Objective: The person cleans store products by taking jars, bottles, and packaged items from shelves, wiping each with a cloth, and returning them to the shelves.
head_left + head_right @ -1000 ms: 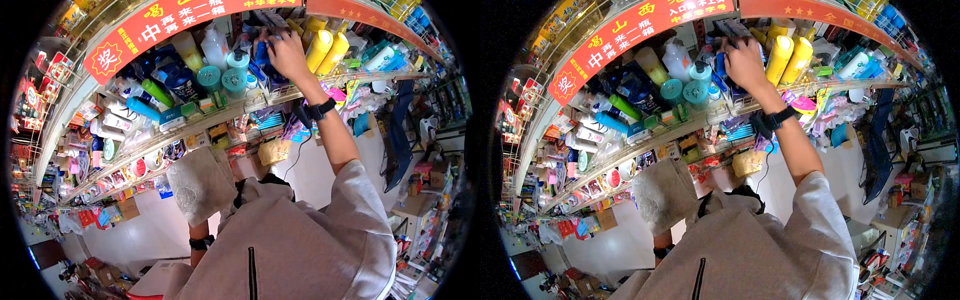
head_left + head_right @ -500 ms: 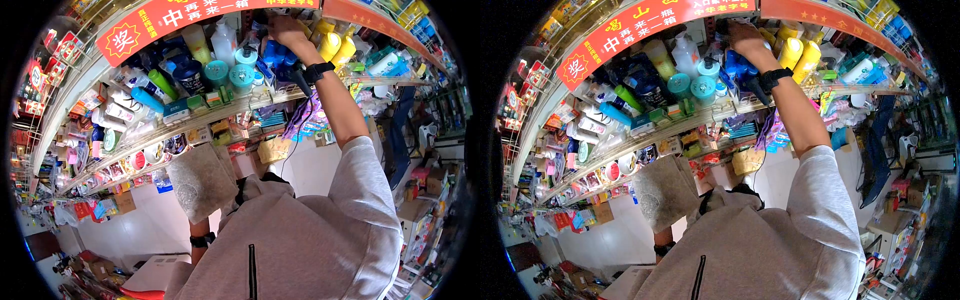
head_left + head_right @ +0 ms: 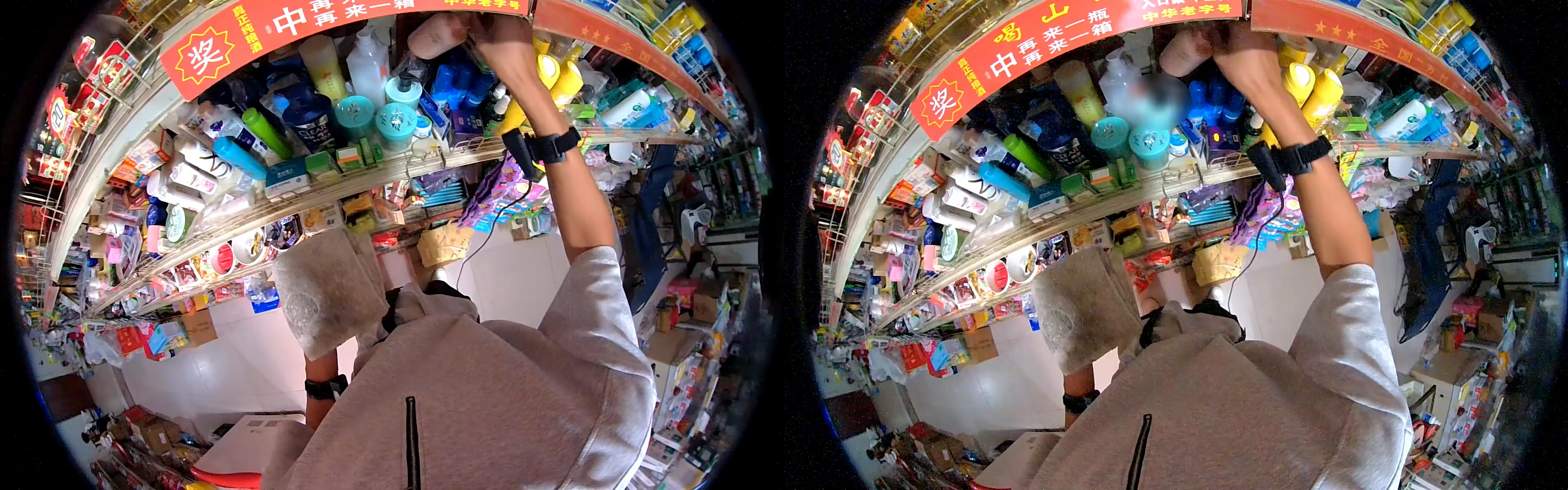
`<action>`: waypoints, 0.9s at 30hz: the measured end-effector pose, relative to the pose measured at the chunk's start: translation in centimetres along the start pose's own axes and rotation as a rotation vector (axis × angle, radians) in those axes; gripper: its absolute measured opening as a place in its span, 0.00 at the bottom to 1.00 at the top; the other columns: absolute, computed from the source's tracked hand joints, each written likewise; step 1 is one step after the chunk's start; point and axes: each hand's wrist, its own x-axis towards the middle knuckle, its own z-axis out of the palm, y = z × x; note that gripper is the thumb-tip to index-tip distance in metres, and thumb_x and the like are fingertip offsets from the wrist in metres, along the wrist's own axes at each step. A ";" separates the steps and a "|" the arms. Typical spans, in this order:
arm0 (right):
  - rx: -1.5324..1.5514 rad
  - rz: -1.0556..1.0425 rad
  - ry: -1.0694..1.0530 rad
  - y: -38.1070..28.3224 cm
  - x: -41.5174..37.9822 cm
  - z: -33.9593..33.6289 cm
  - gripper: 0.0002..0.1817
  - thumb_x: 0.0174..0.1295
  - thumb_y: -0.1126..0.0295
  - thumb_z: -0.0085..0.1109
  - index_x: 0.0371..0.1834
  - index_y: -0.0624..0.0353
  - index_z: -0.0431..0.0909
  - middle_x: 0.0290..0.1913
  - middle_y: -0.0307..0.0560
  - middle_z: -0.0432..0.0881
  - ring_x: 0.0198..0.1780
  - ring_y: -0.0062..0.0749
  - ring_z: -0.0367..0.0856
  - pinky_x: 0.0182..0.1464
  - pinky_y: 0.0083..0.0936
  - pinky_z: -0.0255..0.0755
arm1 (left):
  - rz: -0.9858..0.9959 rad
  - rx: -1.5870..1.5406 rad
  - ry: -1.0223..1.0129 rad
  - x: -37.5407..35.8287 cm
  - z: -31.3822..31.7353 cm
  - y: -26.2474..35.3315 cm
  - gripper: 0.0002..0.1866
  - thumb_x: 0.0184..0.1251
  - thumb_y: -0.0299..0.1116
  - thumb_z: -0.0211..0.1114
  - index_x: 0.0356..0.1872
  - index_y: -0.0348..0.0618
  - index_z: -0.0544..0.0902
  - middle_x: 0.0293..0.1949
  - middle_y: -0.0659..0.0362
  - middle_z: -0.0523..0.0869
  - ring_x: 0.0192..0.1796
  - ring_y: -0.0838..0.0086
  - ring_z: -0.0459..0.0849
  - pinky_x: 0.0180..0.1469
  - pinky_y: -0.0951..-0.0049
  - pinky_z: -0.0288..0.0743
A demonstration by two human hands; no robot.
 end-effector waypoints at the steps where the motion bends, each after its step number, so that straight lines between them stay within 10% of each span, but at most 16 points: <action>1: -0.029 -0.083 0.141 0.7 -0.6 0.4 0.15 0.61 0.67 0.63 0.48 0.64 0.79 0.44 0.62 0.83 0.46 0.56 0.82 0.46 0.46 0.76 | 0.000 0.007 -0.007 0.3 0.5 -0.1 0.32 0.75 0.59 0.51 0.67 0.44 0.69 0.63 0.57 0.76 0.61 0.63 0.77 0.66 0.57 0.71; 9: 0.424 0.002 0.114 -6.7 -6.9 -7.2 0.07 0.64 0.76 0.63 0.44 0.66 0.81 0.39 0.47 0.83 0.39 0.27 0.84 0.42 0.22 0.79 | 0.012 0.222 -0.170 3.2 8.1 -1.9 0.32 0.75 0.59 0.51 0.66 0.44 0.70 0.62 0.57 0.77 0.60 0.64 0.78 0.65 0.58 0.72; 18: 0.944 0.515 -0.443 -11.3 -17.8 -6.7 0.07 0.68 0.76 0.60 0.47 0.64 0.80 0.43 0.43 0.84 0.43 0.20 0.81 0.41 0.18 0.76 | -0.071 0.506 -0.372 5.2 16.1 -7.4 0.32 0.75 0.59 0.51 0.66 0.43 0.70 0.61 0.56 0.77 0.59 0.64 0.79 0.64 0.58 0.74; 27: 1.409 0.830 -0.132 -12.5 -22.6 -3.4 0.25 0.64 0.77 0.66 0.64 0.63 0.72 0.49 0.39 0.82 0.49 0.20 0.79 0.54 0.20 0.74 | -0.123 0.467 -0.469 7.1 17.9 -10.7 0.43 0.67 0.69 0.46 0.67 0.39 0.68 0.60 0.51 0.78 0.57 0.60 0.80 0.62 0.59 0.75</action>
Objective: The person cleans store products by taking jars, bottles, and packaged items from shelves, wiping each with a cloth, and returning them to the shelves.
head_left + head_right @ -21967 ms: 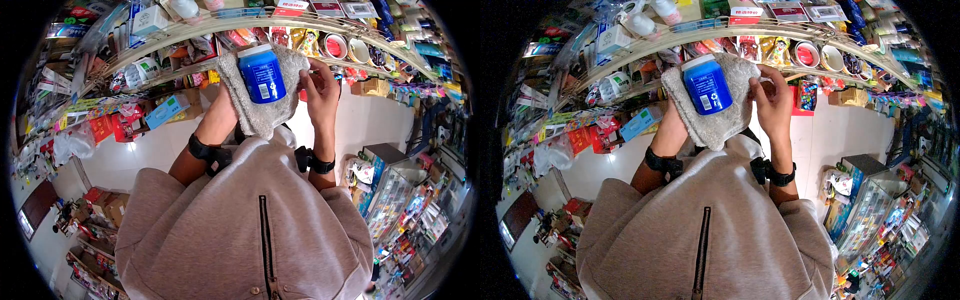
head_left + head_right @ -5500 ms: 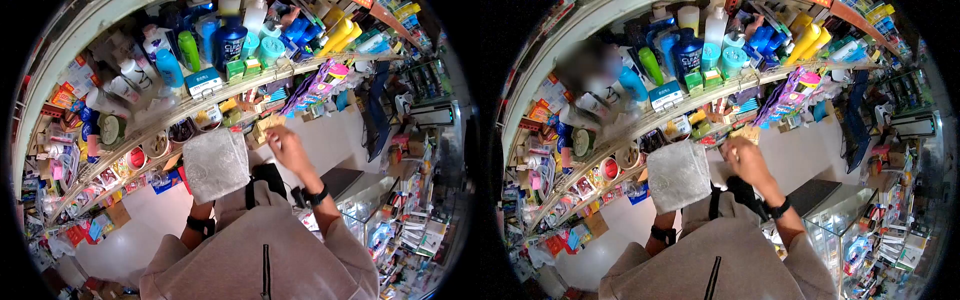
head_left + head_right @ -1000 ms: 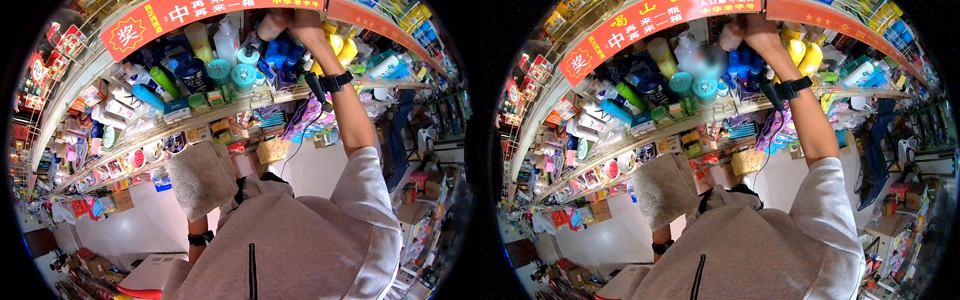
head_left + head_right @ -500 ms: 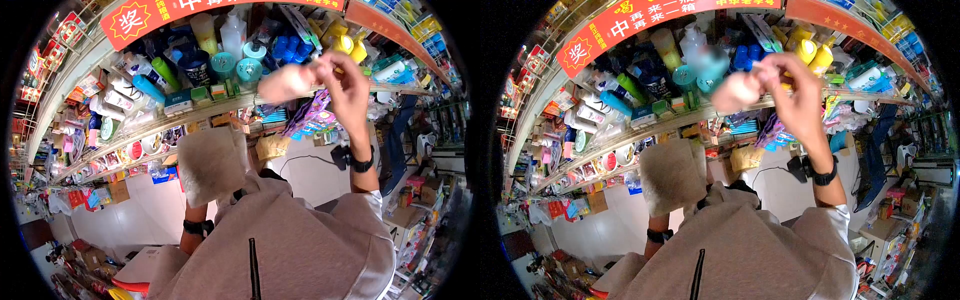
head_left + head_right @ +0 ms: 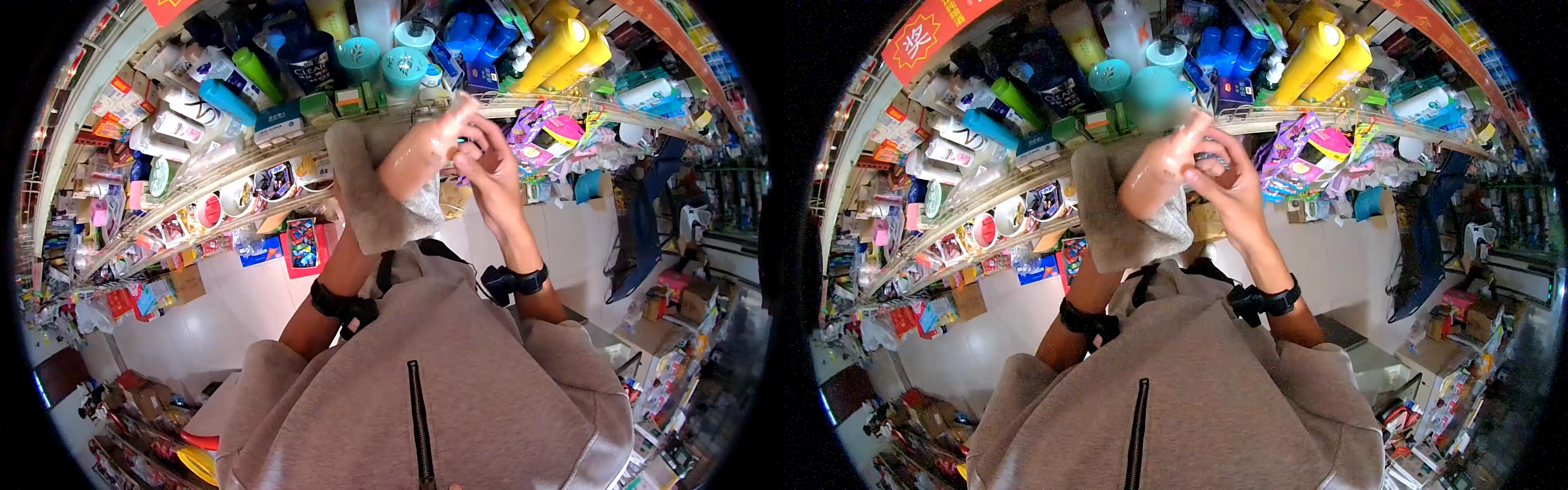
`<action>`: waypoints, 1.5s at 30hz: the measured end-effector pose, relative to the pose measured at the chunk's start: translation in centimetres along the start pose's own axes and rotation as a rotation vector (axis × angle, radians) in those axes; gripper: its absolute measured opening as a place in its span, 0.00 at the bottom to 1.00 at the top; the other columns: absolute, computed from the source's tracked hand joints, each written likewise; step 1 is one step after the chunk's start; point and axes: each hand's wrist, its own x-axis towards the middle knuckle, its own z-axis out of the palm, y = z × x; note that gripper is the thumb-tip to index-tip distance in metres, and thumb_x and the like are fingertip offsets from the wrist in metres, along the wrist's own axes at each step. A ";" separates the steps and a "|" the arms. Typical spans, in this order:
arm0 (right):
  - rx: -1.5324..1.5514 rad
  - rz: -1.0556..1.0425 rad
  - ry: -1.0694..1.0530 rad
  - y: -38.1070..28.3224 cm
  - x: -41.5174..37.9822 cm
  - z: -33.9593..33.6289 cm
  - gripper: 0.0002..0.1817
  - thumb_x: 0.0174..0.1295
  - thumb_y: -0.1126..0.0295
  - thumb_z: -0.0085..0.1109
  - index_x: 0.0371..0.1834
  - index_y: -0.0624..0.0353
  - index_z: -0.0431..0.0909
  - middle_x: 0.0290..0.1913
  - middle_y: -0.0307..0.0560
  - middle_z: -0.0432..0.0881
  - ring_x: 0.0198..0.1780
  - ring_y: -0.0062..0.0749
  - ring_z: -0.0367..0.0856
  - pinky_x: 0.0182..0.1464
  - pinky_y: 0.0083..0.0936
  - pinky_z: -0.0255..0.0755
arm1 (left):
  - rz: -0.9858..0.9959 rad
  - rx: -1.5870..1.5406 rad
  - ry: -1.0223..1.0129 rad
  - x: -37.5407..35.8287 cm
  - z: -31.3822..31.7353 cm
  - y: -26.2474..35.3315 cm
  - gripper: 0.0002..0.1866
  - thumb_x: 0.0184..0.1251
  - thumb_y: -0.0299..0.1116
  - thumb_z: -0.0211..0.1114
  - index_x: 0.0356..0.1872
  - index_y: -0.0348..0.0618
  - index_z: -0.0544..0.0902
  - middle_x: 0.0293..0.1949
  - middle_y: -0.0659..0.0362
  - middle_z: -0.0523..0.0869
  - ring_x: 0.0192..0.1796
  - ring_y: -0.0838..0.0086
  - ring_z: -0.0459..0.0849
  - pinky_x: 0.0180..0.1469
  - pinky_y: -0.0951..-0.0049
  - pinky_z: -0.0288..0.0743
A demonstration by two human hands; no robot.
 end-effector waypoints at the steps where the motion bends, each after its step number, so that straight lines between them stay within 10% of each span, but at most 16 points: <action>1: -0.042 0.064 -0.024 0.5 -0.3 -0.2 0.25 0.64 0.77 0.66 0.64 0.63 0.72 0.49 0.39 0.82 0.49 0.19 0.79 0.53 0.18 0.74 | 0.001 -0.013 -0.008 0.3 0.0 -0.3 0.44 0.66 0.70 0.45 0.67 0.38 0.68 0.60 0.50 0.78 0.57 0.60 0.80 0.62 0.59 0.75; 4: -0.079 0.141 -0.044 1.7 -0.9 0.3 0.24 0.65 0.74 0.66 0.64 0.63 0.72 0.49 0.36 0.82 0.44 0.15 0.77 0.44 0.14 0.71 | 0.005 -0.031 -0.024 1.2 0.2 -1.1 0.48 0.63 0.73 0.43 0.67 0.37 0.67 0.60 0.48 0.78 0.56 0.59 0.80 0.62 0.59 0.76; 7: 0.010 0.208 -0.039 1.6 -1.2 0.5 0.23 0.66 0.79 0.63 0.64 0.65 0.73 0.54 0.43 0.84 0.55 0.21 0.80 0.57 0.22 0.73 | 0.027 -0.034 -0.032 2.0 -0.5 -1.8 0.52 0.61 0.76 0.42 0.67 0.35 0.67 0.59 0.46 0.78 0.56 0.57 0.80 0.61 0.59 0.76; 14: -0.021 0.198 -0.043 1.8 -1.6 1.0 0.15 0.73 0.64 0.57 0.56 0.63 0.77 0.37 0.34 0.80 0.36 0.15 0.73 0.38 0.16 0.66 | 0.066 -0.033 -0.108 4.0 -2.5 -3.1 0.60 0.54 0.84 0.38 0.68 0.32 0.65 0.58 0.42 0.78 0.55 0.54 0.81 0.59 0.60 0.78; 17: 0.112 0.255 -0.092 2.4 -1.6 0.4 0.16 0.76 0.60 0.53 0.52 0.63 0.78 0.34 0.35 0.79 0.35 0.16 0.73 0.39 0.17 0.66 | 0.021 -0.019 -0.511 3.9 -3.3 -3.6 0.64 0.52 0.87 0.36 0.68 0.30 0.65 0.58 0.40 0.78 0.54 0.53 0.81 0.59 0.60 0.78; 19: 0.262 0.302 -0.054 2.2 -1.9 0.7 0.18 0.77 0.63 0.51 0.57 0.68 0.77 0.33 0.35 0.78 0.33 0.18 0.72 0.39 0.19 0.67 | -0.228 -0.491 -0.338 2.9 -3.0 -4.4 0.69 0.45 0.92 0.32 0.67 0.29 0.66 0.55 0.39 0.80 0.49 0.51 0.83 0.55 0.60 0.80; 29: -0.463 0.092 0.033 0.8 -2.2 -0.1 0.17 0.69 0.68 0.64 0.57 0.64 0.79 0.30 0.30 0.75 0.31 0.12 0.70 0.33 0.18 0.67 | 0.024 0.000 0.007 1.0 2.5 0.5 0.46 0.66 0.74 0.36 0.62 0.38 0.70 0.52 0.50 0.81 0.50 0.63 0.84 0.51 0.65 0.80; 33: -0.960 -0.269 -0.010 0.9 -2.9 3.8 0.19 0.56 0.73 0.68 0.51 0.68 0.77 0.40 0.57 0.79 0.39 0.49 0.78 0.43 0.35 0.73 | 0.165 0.089 0.193 0.2 5.2 0.0 0.37 0.75 0.67 0.37 0.61 0.42 0.72 0.51 0.54 0.82 0.50 0.68 0.84 0.50 0.67 0.80; 36: -1.101 -0.321 -0.071 0.7 -2.8 4.0 0.19 0.58 0.74 0.68 0.51 0.69 0.77 0.41 0.57 0.81 0.38 0.48 0.80 0.44 0.34 0.75 | 0.267 -0.008 0.251 0.9 4.9 -0.6 0.25 0.81 0.55 0.38 0.57 0.47 0.73 0.48 0.60 0.81 0.49 0.74 0.83 0.50 0.70 0.79; 45: -0.829 -0.245 -0.130 1.5 -2.4 3.1 0.23 0.60 0.70 0.68 0.56 0.70 0.76 0.44 0.59 0.83 0.43 0.49 0.82 0.49 0.32 0.74 | 0.524 0.383 0.349 5.1 -1.5 -2.3 0.25 0.82 0.52 0.38 0.59 0.43 0.73 0.47 0.56 0.82 0.46 0.72 0.85 0.49 0.69 0.80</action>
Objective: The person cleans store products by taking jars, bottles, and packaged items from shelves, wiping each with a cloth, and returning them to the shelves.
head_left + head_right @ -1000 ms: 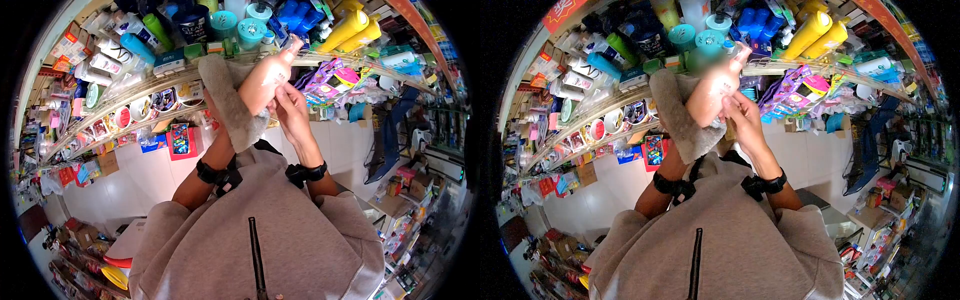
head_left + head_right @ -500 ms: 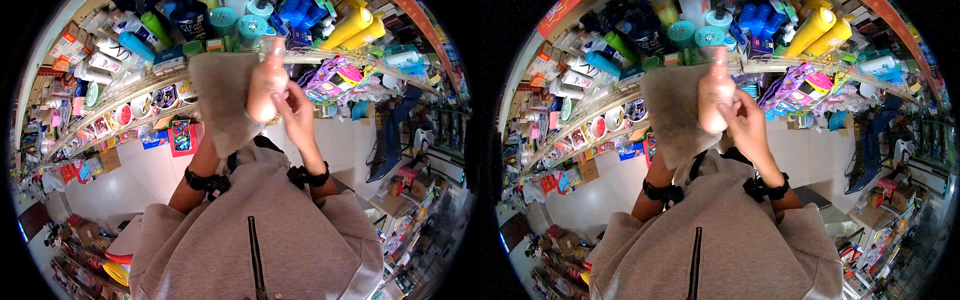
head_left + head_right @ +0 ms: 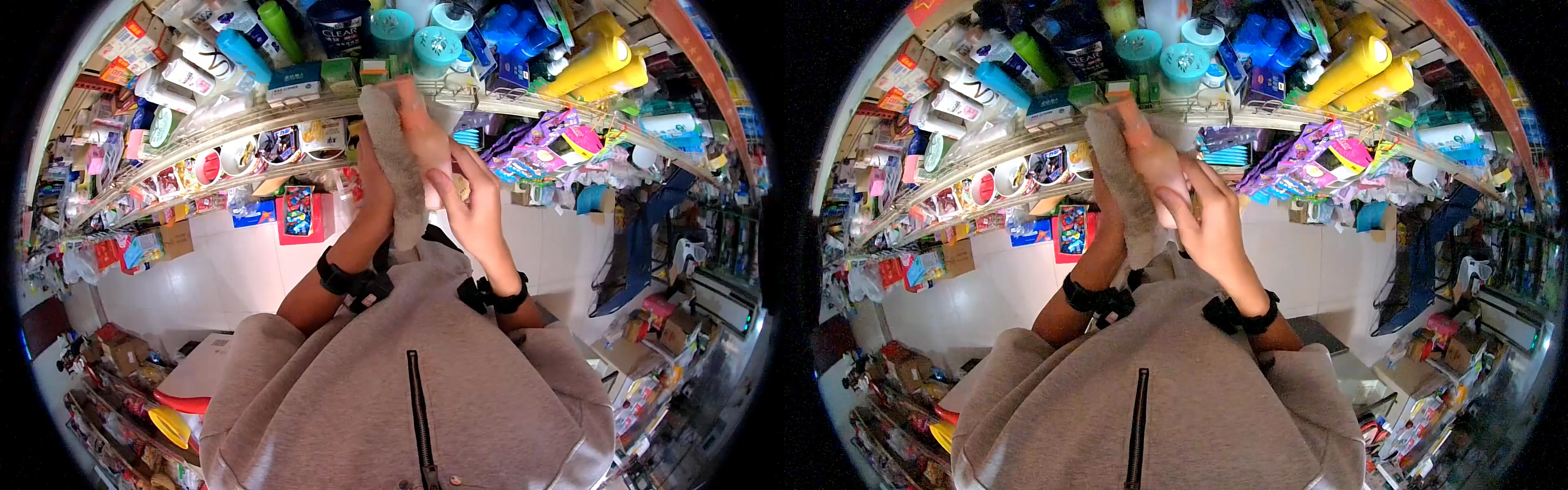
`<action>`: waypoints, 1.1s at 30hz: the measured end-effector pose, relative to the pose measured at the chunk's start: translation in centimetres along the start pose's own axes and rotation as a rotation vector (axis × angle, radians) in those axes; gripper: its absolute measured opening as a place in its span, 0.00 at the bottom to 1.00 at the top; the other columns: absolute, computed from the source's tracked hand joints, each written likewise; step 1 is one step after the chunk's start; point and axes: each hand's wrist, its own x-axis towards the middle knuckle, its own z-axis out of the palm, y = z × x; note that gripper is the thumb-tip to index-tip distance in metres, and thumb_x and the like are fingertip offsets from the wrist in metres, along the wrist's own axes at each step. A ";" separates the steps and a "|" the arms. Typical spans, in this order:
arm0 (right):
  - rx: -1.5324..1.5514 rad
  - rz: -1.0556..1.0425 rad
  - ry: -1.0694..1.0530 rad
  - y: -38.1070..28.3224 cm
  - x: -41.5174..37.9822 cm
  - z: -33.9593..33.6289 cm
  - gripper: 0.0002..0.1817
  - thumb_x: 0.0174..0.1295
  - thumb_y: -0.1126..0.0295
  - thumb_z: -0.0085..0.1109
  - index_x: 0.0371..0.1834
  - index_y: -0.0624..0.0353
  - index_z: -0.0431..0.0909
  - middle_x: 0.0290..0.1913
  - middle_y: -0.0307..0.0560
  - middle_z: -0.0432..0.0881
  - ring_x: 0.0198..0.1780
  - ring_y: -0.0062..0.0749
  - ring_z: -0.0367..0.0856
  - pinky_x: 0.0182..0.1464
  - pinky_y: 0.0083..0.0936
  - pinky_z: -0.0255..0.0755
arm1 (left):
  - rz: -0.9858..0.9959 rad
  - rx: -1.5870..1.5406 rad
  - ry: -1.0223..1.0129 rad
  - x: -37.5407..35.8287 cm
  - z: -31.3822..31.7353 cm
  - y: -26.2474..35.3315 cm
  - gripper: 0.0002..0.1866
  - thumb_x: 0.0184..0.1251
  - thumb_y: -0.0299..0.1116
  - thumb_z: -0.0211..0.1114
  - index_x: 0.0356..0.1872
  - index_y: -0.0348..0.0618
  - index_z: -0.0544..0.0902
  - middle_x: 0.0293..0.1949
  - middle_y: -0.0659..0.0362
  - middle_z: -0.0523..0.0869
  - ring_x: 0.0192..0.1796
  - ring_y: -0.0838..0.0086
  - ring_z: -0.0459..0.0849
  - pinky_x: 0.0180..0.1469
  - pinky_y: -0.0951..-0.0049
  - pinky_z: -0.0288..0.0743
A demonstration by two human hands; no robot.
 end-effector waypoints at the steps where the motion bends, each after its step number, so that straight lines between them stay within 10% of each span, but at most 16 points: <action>1: 0.087 0.054 -0.026 0.4 -0.2 -0.1 0.22 0.62 0.69 0.67 0.57 0.69 0.76 0.43 0.55 0.84 0.42 0.41 0.83 0.48 0.29 0.74 | 0.023 0.045 -0.008 0.2 -0.2 -0.2 0.25 0.82 0.52 0.38 0.59 0.42 0.73 0.47 0.56 0.82 0.46 0.72 0.85 0.48 0.69 0.80; 7: 0.524 0.327 -0.216 1.5 -0.1 -2.0 0.18 0.71 0.70 0.61 0.60 0.65 0.77 0.46 0.41 0.84 0.46 0.15 0.77 0.47 0.20 0.72 | -0.033 0.144 -0.174 0.4 -0.2 0.9 0.27 0.81 0.55 0.39 0.59 0.42 0.73 0.48 0.55 0.83 0.44 0.70 0.86 0.46 0.68 0.82; 10: 0.524 0.303 -0.116 1.0 0.5 -1.5 0.14 0.70 0.73 0.61 0.56 0.64 0.78 0.45 0.41 0.83 0.45 0.18 0.79 0.47 0.18 0.73 | -0.477 -0.383 -0.139 -1.5 1.3 4.7 0.29 0.81 0.57 0.39 0.60 0.42 0.73 0.49 0.54 0.84 0.43 0.68 0.87 0.44 0.67 0.84; 17: 0.214 0.232 0.148 0.3 -0.1 0.0 0.14 0.60 0.74 0.70 0.47 0.64 0.80 0.45 0.44 0.83 0.47 0.25 0.81 0.47 0.22 0.75 | -0.445 -0.474 -0.122 -4.0 2.9 6.6 0.31 0.79 0.60 0.40 0.59 0.42 0.73 0.48 0.55 0.84 0.44 0.69 0.87 0.46 0.68 0.83; 19: -0.223 -0.064 0.086 -1.2 0.2 -0.2 0.20 0.54 0.72 0.75 0.48 0.65 0.80 0.45 0.45 0.84 0.47 0.27 0.82 0.48 0.25 0.76 | -0.451 -0.478 -0.061 -3.1 2.5 5.3 0.29 0.80 0.59 0.41 0.58 0.42 0.74 0.47 0.56 0.83 0.44 0.70 0.86 0.47 0.70 0.82; 29: 0.709 0.270 -0.005 1.1 -0.7 -0.5 0.24 0.58 0.80 0.71 0.59 0.66 0.78 0.48 0.43 0.83 0.55 0.29 0.81 0.59 0.26 0.74 | -0.244 -0.273 -0.306 -0.1 -0.3 0.1 0.27 0.80 0.56 0.43 0.55 0.41 0.75 0.42 0.53 0.84 0.40 0.70 0.87 0.41 0.67 0.83; 31: 0.625 0.223 -0.021 1.0 -0.6 -0.5 0.24 0.59 0.80 0.70 0.60 0.66 0.77 0.48 0.44 0.82 0.54 0.29 0.81 0.58 0.26 0.74 | -0.619 -0.675 -0.444 -0.9 0.4 2.9 0.30 0.78 0.60 0.42 0.53 0.41 0.76 0.40 0.52 0.85 0.38 0.68 0.87 0.38 0.65 0.84; 33: 0.539 0.172 -0.033 1.0 -0.4 -0.6 0.25 0.61 0.79 0.68 0.62 0.67 0.76 0.48 0.44 0.81 0.53 0.29 0.81 0.58 0.26 0.74 | -0.594 -0.652 -0.377 -1.7 1.3 5.0 0.31 0.77 0.62 0.41 0.52 0.42 0.76 0.40 0.53 0.85 0.37 0.68 0.87 0.38 0.66 0.84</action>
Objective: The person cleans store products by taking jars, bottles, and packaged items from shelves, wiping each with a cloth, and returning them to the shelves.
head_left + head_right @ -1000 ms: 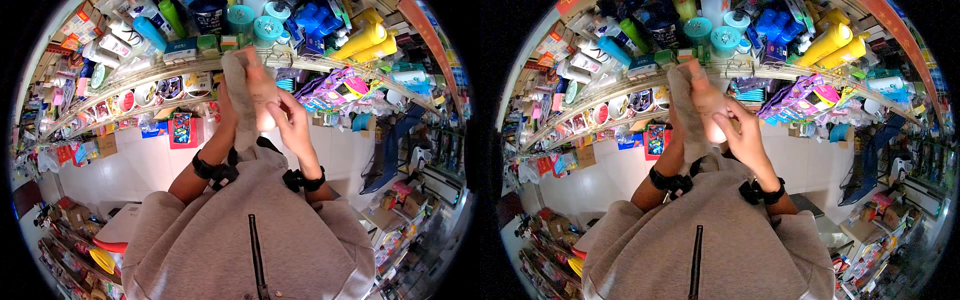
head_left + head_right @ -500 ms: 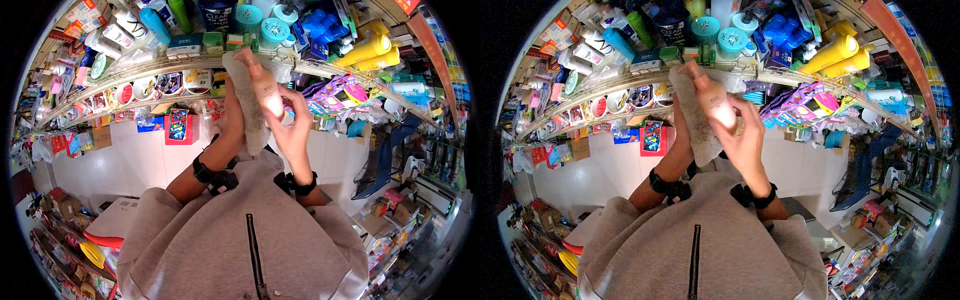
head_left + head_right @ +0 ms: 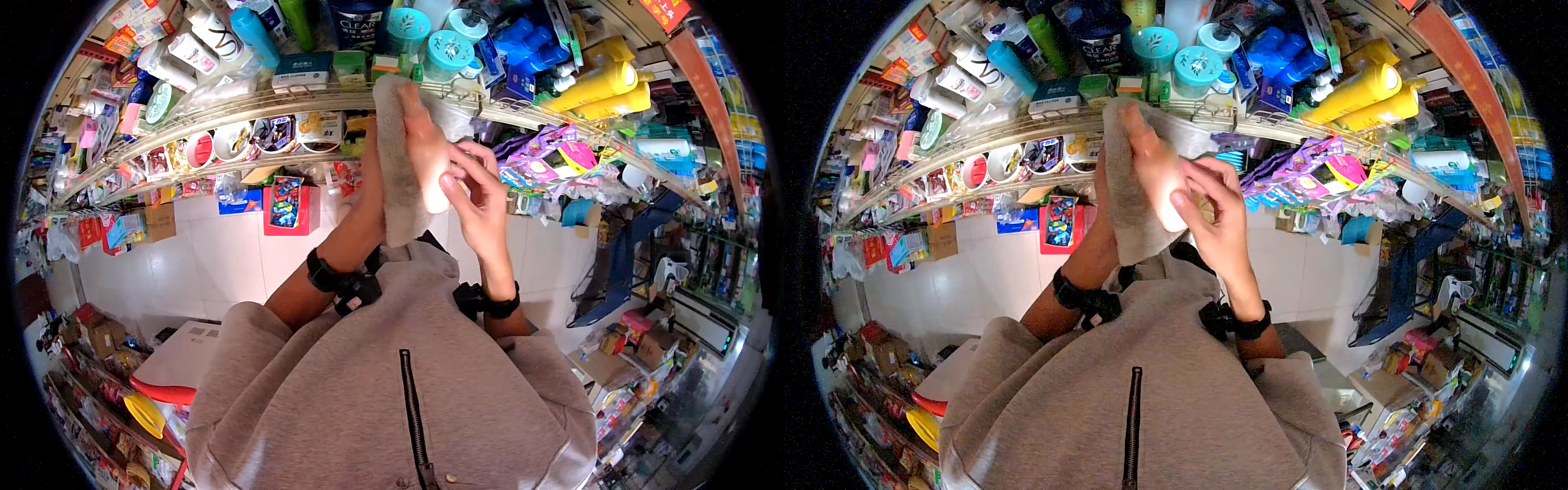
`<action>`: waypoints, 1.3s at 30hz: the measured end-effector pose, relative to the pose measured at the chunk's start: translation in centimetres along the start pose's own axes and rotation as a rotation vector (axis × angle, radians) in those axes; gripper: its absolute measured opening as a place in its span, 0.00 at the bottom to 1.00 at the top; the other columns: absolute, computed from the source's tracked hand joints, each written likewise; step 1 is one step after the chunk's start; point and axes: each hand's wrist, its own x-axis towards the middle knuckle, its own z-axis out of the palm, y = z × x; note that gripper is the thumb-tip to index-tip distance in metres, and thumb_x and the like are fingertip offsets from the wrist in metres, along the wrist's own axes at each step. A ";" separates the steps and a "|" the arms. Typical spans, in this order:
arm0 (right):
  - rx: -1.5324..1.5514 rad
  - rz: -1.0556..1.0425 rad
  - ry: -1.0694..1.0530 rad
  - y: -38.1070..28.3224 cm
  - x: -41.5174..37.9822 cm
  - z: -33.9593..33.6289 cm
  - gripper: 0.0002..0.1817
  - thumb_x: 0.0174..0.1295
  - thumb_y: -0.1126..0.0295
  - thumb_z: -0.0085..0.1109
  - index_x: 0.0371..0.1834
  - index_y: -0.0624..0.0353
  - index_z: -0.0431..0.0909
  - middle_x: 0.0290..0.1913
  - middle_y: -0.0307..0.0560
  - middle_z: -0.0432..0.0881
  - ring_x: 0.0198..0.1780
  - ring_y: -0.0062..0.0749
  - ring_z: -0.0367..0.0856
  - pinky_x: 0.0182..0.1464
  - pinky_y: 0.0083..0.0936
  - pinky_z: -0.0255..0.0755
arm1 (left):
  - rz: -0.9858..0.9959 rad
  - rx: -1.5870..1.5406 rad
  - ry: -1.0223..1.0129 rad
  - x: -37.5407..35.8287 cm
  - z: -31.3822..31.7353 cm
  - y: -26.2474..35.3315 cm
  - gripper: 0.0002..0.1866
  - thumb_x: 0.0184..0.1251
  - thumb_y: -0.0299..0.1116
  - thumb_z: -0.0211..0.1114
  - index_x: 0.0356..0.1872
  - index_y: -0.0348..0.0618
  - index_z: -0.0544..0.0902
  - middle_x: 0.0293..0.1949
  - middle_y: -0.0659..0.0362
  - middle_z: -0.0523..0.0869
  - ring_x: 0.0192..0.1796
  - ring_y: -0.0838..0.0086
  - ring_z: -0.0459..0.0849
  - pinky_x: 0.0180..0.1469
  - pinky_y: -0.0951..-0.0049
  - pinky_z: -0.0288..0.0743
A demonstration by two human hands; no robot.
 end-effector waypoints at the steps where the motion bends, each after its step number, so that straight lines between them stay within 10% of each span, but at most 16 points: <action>1: -0.231 -0.044 -0.010 -0.1 0.0 -0.1 0.24 0.62 0.77 0.67 0.63 0.66 0.76 0.47 0.45 0.81 0.51 0.29 0.81 0.57 0.25 0.75 | 0.042 0.012 0.061 -0.4 0.7 -0.1 0.32 0.76 0.64 0.41 0.52 0.43 0.76 0.41 0.54 0.85 0.37 0.68 0.87 0.38 0.66 0.84; 11: -0.527 -0.099 0.018 -1.2 -1.1 1.3 0.18 0.61 0.74 0.70 0.53 0.65 0.77 0.48 0.49 0.84 0.50 0.31 0.83 0.52 0.29 0.78 | 0.163 0.081 0.079 1.2 -3.2 -2.0 0.27 0.79 0.58 0.41 0.52 0.45 0.77 0.41 0.58 0.85 0.38 0.71 0.87 0.41 0.68 0.82; 18: 0.127 0.071 -0.099 0.0 -1.0 -1.3 0.20 0.63 0.80 0.65 0.58 0.67 0.74 0.52 0.47 0.82 0.57 0.27 0.79 0.62 0.26 0.71 | 0.297 0.527 0.065 2.0 -3.0 -0.4 0.26 0.79 0.56 0.43 0.52 0.43 0.78 0.40 0.57 0.85 0.38 0.70 0.87 0.40 0.68 0.82; 30: -0.439 -0.180 0.249 -0.2 -0.7 -1.7 0.10 0.65 0.77 0.64 0.48 0.66 0.83 0.43 0.44 0.82 0.42 0.24 0.78 0.46 0.19 0.72 | 0.081 0.201 0.143 -0.3 1.9 -2.1 0.28 0.78 0.59 0.41 0.54 0.44 0.77 0.42 0.58 0.85 0.40 0.72 0.87 0.42 0.70 0.82; 39: -0.849 -0.151 0.166 -3.0 -1.9 0.2 0.26 0.52 0.77 0.72 0.56 0.70 0.80 0.50 0.53 0.83 0.47 0.36 0.84 0.51 0.28 0.77 | 0.121 0.424 0.247 0.0 1.7 -2.2 0.23 0.81 0.50 0.44 0.57 0.41 0.75 0.44 0.58 0.83 0.41 0.73 0.86 0.42 0.71 0.80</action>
